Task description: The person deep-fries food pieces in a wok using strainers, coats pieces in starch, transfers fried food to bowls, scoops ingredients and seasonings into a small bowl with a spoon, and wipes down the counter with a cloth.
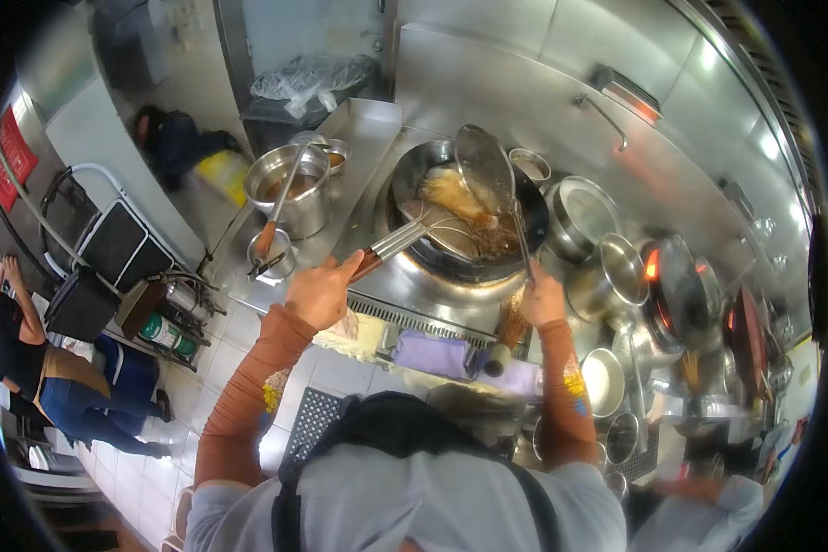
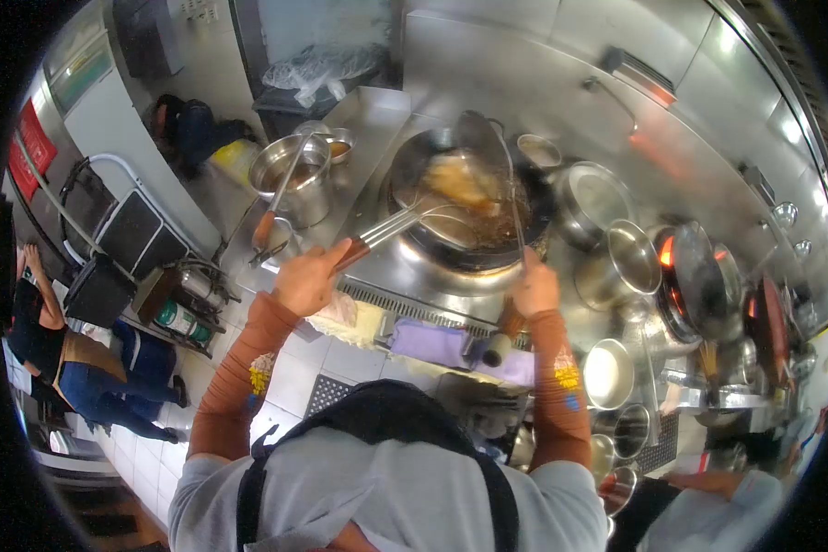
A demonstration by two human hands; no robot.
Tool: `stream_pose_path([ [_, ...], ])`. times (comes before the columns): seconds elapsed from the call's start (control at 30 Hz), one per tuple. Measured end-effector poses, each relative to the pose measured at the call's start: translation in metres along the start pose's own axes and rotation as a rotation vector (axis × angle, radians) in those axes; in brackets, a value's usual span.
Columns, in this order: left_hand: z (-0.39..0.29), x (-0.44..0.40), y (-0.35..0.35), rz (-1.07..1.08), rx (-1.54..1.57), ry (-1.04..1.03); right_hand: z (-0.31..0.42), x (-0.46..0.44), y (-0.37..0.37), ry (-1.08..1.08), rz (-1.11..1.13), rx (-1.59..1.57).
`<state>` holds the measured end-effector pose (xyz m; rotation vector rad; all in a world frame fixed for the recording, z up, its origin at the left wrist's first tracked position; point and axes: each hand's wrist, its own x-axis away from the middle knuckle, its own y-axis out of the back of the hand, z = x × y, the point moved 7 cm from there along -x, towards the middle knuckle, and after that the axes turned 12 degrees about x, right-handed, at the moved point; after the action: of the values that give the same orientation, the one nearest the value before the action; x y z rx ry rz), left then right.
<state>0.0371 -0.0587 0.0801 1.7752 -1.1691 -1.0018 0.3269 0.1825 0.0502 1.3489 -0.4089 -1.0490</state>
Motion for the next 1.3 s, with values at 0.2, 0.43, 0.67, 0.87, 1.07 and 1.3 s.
stream_pose_path([
  [0.2,0.005,0.001,-0.004,-0.014,0.029,-0.022,-0.022,-0.016,0.026,0.086,-0.168,0.040],
  [0.43,0.004,-0.008,-0.010,0.084,0.161,-0.029,-0.008,-0.063,0.023,0.027,0.225,0.429],
  [0.67,0.000,-0.001,-0.011,0.070,0.172,-0.029,-0.062,-0.056,-0.027,0.397,0.098,0.648],
  [0.87,0.000,-0.005,-0.015,0.095,0.173,-0.022,-0.081,-0.029,-0.006,0.381,0.144,0.727],
  [1.07,0.011,-0.011,-0.035,0.039,0.194,-0.065,-0.050,-0.002,0.055,0.279,0.197,0.472],
  [1.3,-0.001,-0.014,-0.005,0.092,0.184,-0.040,-0.027,0.019,0.105,0.190,0.014,0.213],
])
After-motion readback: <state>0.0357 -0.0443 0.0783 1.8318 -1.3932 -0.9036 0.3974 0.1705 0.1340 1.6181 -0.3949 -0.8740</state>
